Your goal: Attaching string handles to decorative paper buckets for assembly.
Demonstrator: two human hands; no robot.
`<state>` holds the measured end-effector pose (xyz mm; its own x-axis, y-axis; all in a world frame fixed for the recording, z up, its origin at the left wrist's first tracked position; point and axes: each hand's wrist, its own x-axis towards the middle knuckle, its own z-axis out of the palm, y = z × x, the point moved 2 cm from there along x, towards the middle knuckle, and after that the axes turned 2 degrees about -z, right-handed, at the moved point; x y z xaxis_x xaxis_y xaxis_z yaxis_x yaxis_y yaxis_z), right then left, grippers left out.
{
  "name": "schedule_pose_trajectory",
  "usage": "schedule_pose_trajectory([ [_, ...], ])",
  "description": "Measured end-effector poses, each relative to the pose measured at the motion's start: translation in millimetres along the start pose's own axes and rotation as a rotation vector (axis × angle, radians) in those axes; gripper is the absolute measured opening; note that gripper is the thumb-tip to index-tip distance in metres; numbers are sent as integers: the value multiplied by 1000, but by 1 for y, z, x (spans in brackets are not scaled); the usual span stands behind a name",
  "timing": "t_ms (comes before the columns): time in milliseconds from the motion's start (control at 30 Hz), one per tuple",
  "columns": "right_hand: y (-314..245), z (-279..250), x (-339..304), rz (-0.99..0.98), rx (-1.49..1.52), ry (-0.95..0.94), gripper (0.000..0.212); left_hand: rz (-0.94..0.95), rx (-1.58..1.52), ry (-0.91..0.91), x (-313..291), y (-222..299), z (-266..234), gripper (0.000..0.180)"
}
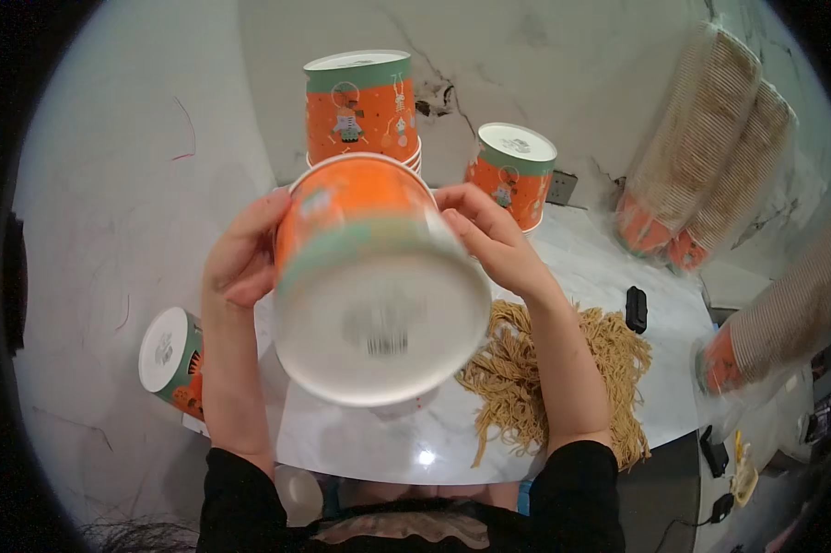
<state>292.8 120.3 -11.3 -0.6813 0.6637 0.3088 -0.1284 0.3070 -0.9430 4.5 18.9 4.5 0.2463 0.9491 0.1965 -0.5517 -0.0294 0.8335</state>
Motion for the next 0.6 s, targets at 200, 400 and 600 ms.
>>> schedule_pose_trajectory([
  [200,-11,9,-10,-345,-360,-54,121,-18,-611,5,20,-8,-15,33],
  [400,-15,22,-25,-200,-208,50,135,-164,-606,-83,27,-29,-13,37],
  [600,-34,39,-6,-430,-246,99,138,29,-558,-165,19,-15,-13,58],
])
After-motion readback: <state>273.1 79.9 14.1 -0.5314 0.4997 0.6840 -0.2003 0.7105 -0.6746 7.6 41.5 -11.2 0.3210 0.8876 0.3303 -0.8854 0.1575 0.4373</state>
